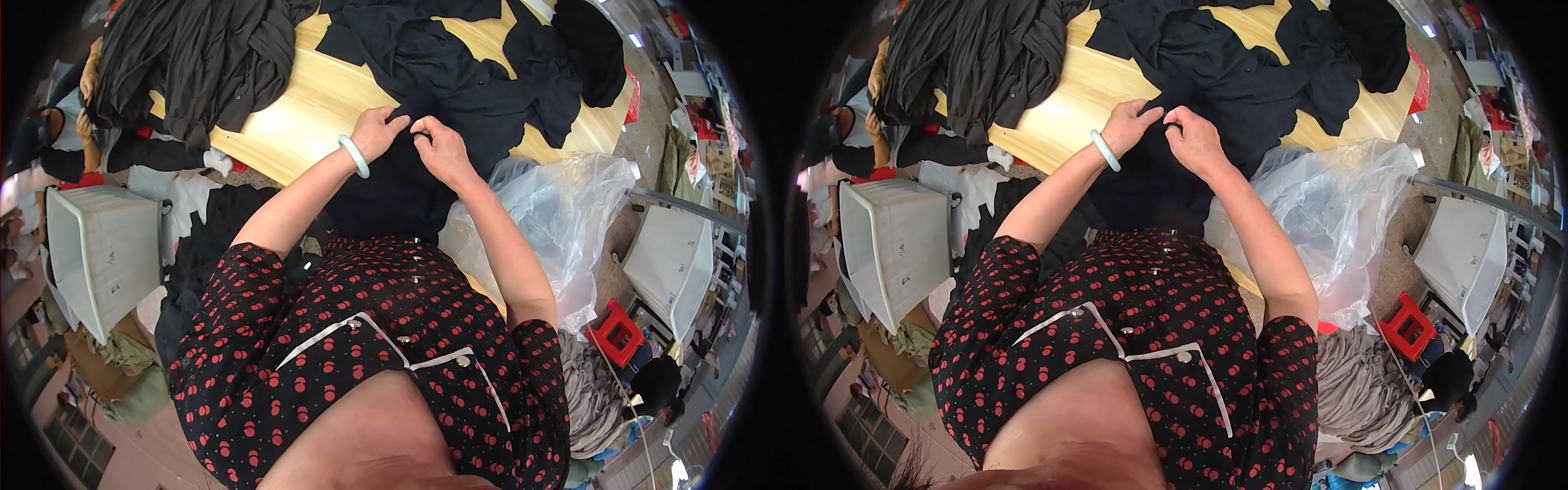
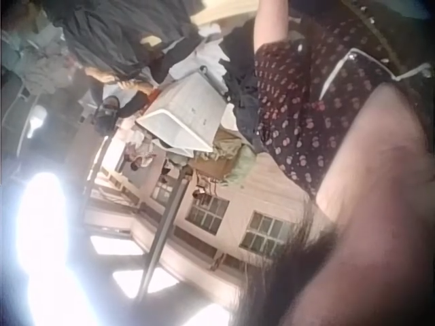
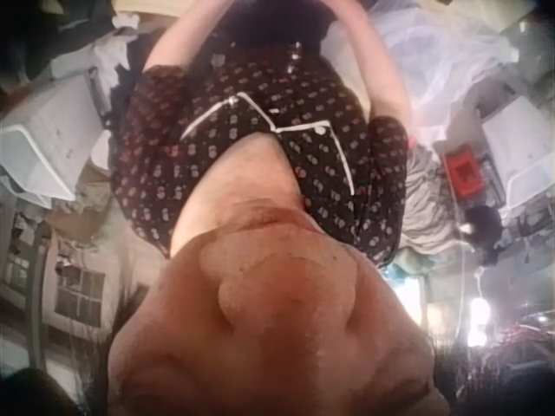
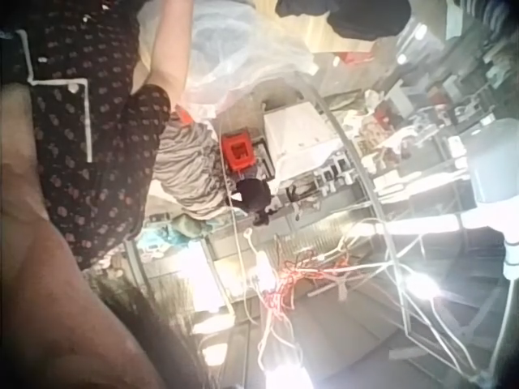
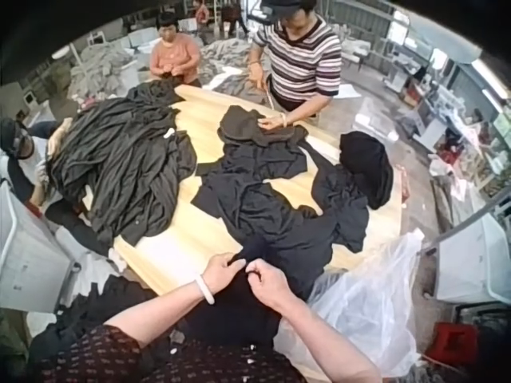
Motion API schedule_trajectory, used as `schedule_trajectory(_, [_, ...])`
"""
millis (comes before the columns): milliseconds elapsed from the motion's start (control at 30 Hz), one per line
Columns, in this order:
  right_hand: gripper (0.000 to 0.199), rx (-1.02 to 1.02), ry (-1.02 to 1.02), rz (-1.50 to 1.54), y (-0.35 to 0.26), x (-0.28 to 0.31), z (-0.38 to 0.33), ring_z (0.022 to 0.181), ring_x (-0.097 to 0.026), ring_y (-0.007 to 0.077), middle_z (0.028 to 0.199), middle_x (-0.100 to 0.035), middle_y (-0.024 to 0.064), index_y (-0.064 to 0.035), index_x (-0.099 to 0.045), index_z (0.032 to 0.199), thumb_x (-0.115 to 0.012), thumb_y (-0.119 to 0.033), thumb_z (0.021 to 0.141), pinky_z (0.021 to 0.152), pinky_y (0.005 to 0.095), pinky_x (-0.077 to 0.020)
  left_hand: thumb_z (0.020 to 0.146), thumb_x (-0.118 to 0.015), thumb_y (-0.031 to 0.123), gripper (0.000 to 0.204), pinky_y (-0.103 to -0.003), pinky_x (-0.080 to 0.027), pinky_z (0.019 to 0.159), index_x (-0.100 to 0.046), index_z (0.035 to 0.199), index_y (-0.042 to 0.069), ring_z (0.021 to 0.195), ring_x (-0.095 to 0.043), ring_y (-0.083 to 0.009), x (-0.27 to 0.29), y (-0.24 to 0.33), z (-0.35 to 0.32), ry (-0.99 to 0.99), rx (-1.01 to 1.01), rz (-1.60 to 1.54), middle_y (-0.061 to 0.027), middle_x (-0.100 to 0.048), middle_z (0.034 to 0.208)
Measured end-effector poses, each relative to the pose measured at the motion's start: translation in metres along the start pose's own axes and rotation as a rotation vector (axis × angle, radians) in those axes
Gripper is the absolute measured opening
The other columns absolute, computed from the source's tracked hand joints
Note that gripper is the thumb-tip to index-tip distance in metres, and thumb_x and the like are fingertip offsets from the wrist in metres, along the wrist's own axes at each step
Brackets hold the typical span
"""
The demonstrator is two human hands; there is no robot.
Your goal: Packaging garments into plastic bags at a work table in a factory.
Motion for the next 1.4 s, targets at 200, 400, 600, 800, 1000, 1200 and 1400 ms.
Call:
schedule_trajectory(200, [0.014,0.021,-0.073,-0.096,-0.001,-0.010,0.001,0.072,-0.057,0.0200,0.075,-0.058,0.0099,-0.0009,-0.055,0.082,-0.051,-0.008,0.071,0.067,0.0282,-0.0433,0.075,-0.056,0.022,0.027,-0.030,-0.038,0.050,-0.054,0.067,-0.004,0.051,-0.046,-0.0127,0.004,-0.019,0.004,0.093,-0.062,-0.062,-0.0109,-0.051,0.053])
schedule_trajectory(400, [0.015,-0.144,-0.090,0.108,-0.001,-0.005,0.002,0.067,-0.056,0.0130,0.073,-0.059,0.0075,0.0003,-0.057,0.080,-0.054,-0.006,0.067,0.064,0.0248,-0.0432,0.079,-0.054,0.017,0.021,-0.022,-0.038,0.051,-0.057,0.076,-0.003,0.057,-0.046,-0.0050,0.005,-0.009,-0.005,-0.008,-0.027,0.000,-0.0010,-0.054,0.062])
schedule_trajectory(600, [0.013,-0.065,-0.022,-0.023,-0.003,-0.009,0.002,0.062,-0.058,0.0179,0.068,-0.060,0.0092,-0.0008,-0.058,0.074,-0.056,-0.008,0.063,0.060,0.0271,-0.0445,0.074,-0.054,0.019,0.024,-0.033,-0.040,0.055,-0.056,0.074,-0.005,0.058,-0.055,-0.0210,-0.002,-0.027,0.000,-0.085,-0.058,0.034,-0.0162,-0.056,0.062])
schedule_trajectory(800, [0.014,-0.026,0.022,-0.093,-0.002,-0.010,-0.003,0.070,-0.060,0.0250,0.073,-0.060,0.0130,-0.0012,-0.058,0.078,-0.056,-0.007,0.065,0.064,0.0315,-0.0467,0.074,-0.053,0.018,0.022,-0.031,-0.041,0.056,-0.057,0.074,-0.003,0.059,-0.055,-0.0198,-0.001,-0.009,-0.009,-0.171,-0.015,0.048,-0.0151,-0.057,0.063])
schedule_trajectory(1000, [0.010,0.164,0.016,-0.267,-0.003,-0.015,-0.007,0.068,-0.056,0.0322,0.070,-0.057,0.0163,-0.0011,-0.059,0.074,-0.056,-0.009,0.069,0.063,0.0402,-0.0445,0.072,-0.052,0.019,0.023,-0.034,-0.039,0.053,-0.053,0.066,-0.004,0.055,-0.053,-0.0259,0.000,-0.029,-0.002,-0.172,-0.078,0.103,-0.0182,-0.052,0.059])
schedule_trajectory(1200, [0.010,0.218,0.012,-0.346,0.002,-0.024,-0.019,0.065,-0.054,0.0298,0.066,-0.055,0.0128,-0.0021,-0.054,0.065,-0.053,-0.011,0.070,0.062,0.0395,-0.0400,0.076,-0.045,0.023,0.031,-0.044,-0.042,0.064,-0.052,0.067,-0.005,0.070,-0.053,-0.0377,-0.003,-0.008,-0.019,-0.227,-0.234,0.519,-0.0249,-0.053,0.067])
schedule_trajectory(1400, [0.010,0.136,-0.044,-0.268,0.005,-0.026,-0.021,0.069,-0.055,0.0318,0.071,-0.057,0.0167,-0.0006,-0.056,0.068,-0.053,-0.010,0.070,0.064,0.0419,-0.0416,0.073,-0.048,0.024,0.031,-0.043,-0.041,0.065,-0.050,0.067,-0.006,0.072,-0.052,-0.0385,0.000,-0.006,-0.030,-0.306,-0.252,0.566,-0.0255,-0.053,0.071])
Point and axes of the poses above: each hand's wrist, its own z-axis towards the middle knuckle, its own x-axis out of the back of the hand, y = z × x, the point moved 3 cm from there along z, towards the middle knuckle
